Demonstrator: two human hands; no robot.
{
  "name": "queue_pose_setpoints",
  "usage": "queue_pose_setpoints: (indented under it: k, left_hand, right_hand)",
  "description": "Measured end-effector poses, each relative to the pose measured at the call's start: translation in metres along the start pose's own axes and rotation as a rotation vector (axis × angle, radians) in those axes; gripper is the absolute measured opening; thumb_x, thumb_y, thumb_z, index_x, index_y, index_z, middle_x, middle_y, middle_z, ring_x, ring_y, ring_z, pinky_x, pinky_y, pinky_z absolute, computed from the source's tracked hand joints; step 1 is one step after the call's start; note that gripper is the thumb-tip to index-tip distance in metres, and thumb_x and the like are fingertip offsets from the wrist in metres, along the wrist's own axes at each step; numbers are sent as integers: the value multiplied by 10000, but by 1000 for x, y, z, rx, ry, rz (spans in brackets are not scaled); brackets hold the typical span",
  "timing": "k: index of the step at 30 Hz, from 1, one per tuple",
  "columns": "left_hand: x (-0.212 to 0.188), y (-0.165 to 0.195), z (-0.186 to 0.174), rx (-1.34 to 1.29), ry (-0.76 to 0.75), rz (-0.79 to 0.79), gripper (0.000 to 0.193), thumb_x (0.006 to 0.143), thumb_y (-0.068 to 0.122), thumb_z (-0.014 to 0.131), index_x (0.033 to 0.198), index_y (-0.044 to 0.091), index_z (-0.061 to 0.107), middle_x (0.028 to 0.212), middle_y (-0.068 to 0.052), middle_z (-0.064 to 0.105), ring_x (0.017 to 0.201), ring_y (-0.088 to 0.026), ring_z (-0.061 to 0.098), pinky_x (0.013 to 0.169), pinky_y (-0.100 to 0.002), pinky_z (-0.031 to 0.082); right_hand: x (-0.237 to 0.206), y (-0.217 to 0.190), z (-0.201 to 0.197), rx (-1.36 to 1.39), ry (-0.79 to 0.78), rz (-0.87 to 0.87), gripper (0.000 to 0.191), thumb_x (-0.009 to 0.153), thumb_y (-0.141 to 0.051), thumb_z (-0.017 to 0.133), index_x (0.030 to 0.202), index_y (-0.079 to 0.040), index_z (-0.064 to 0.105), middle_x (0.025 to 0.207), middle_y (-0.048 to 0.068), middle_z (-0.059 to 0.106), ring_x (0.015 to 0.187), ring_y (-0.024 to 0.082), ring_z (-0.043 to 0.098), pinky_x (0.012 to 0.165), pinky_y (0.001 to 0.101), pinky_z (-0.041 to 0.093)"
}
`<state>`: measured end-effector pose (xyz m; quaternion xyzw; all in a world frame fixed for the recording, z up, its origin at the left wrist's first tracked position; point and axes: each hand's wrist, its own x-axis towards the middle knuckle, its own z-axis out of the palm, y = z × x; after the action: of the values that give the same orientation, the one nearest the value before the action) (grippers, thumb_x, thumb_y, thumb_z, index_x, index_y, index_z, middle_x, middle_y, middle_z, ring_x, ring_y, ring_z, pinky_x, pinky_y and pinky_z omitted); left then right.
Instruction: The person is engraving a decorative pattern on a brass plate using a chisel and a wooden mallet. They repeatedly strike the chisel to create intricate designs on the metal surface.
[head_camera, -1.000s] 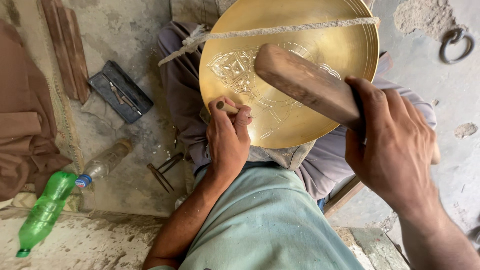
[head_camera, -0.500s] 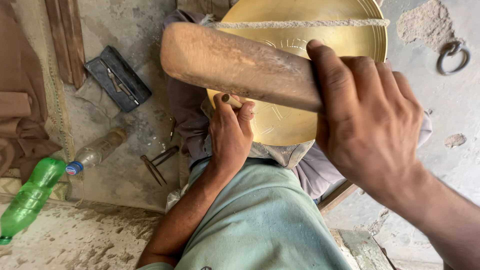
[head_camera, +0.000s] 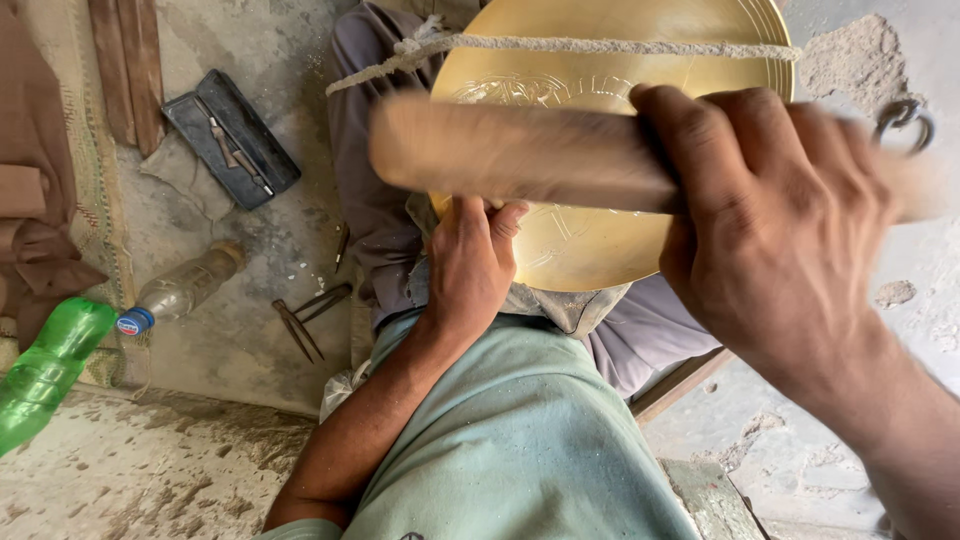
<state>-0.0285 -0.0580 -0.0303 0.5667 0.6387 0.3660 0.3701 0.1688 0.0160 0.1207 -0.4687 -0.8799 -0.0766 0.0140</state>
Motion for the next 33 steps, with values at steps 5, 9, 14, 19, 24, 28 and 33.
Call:
queue_pose_setpoints:
  k: [5, 9, 14, 19, 24, 28, 33]
  left_hand:
    - [5, 2, 2, 55, -26, 23, 267, 1045, 232, 650, 1095, 4, 521, 856, -160, 651, 766, -355, 690, 655, -457, 534]
    - [4, 5, 5, 33, -65, -3, 275, 1040, 238, 652, 1077, 18, 491, 835, -157, 649, 770, -360, 696, 657, -458, 539]
    - [6, 15, 7, 87, -108, -2, 310, 1026, 229, 668, 1128, 0, 485, 852, -173, 663, 797, -392, 690, 663, -482, 534]
    - [9, 19, 7, 41, -121, 8, 341, 1019, 222, 656, 1197, -9, 479, 876, -162, 661, 820, -377, 701, 675, -472, 549]
    - [14, 23, 10, 63, -147, 41, 311, 1020, 218, 677, 1150, 10, 486, 887, -156, 659, 854, -383, 692, 708, -480, 544]
    - [20, 29, 11, 128, -180, 44, 317, 995, 221, 716, 1095, 12, 499, 886, -171, 649, 836, -387, 684, 703, -487, 525]
    - [22, 36, 10, 62, -163, 69, 344, 976, 189, 708, 1175, -4, 504, 922, -166, 666, 860, -368, 704, 704, -460, 549]
  right_hand:
    - [-5, 11, 8, -279, 18, -106, 190, 1108, -183, 622, 1275, -235, 696, 927, -45, 673, 803, 113, 613, 758, 276, 471]
    - [-6, 18, 8, -195, 57, -84, 237, 1117, -103, 595, 1321, -217, 638, 1045, -23, 698, 913, 131, 647, 854, 305, 486]
    - [-6, 24, 5, -61, -3, -45, 290, 1023, -98, 651, 1308, -148, 664, 936, 62, 702, 795, 200, 648, 750, 366, 482]
    - [-8, 27, 6, 72, -138, 91, 280, 1002, -50, 658, 1281, -48, 683, 896, 144, 714, 682, 231, 644, 595, 353, 453]
    - [-13, 39, 6, 211, -88, 194, 376, 973, -24, 631, 1341, -48, 559, 1002, 119, 675, 776, 215, 639, 677, 344, 483]
    - [-16, 48, 1, 3, -67, 49, 283, 1026, -9, 657, 1284, -123, 654, 963, 74, 699, 774, 211, 670, 667, 359, 491]
    - [-16, 51, -3, 177, -204, 220, 342, 954, 32, 668, 1291, -23, 667, 899, 132, 686, 637, 247, 619, 532, 377, 458]
